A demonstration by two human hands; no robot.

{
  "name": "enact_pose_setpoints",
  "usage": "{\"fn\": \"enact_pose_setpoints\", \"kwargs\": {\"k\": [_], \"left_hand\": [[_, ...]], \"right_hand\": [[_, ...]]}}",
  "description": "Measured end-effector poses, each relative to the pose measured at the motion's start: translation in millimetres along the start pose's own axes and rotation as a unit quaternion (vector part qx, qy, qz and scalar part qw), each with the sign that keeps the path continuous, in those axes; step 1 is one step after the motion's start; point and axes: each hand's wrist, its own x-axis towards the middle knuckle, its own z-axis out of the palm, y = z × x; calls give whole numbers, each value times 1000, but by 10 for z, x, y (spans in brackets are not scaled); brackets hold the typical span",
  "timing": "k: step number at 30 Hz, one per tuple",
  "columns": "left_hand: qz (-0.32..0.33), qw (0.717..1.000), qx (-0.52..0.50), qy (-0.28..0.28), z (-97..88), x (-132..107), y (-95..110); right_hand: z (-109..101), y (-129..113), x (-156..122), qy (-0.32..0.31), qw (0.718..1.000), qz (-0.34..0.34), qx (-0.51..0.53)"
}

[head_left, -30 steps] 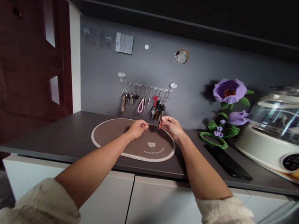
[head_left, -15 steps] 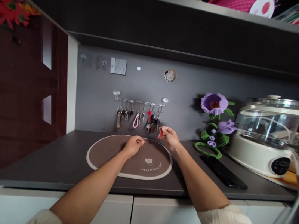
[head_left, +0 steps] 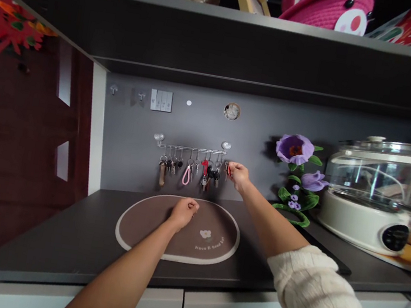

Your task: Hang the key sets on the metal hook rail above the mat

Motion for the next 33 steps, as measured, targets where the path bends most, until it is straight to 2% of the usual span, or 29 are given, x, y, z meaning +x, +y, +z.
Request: {"fn": "enact_pose_setpoints", "kwargs": {"k": [5, 13, 24, 33], "left_hand": [[6, 1000, 12, -1, 1, -3, 18], [1, 1000, 16, 1, 7, -8, 29], [-9, 1000, 3, 4, 3, 12, 7], [-9, 1000, 3, 1, -5, 16, 6]], "right_hand": [[98, -71, 67, 27, 999, 21, 8], [198, -28, 147, 47, 998, 29, 18], [210, 182, 229, 38, 999, 32, 16], [253, 301, 192, 50, 995, 42, 82]]}}
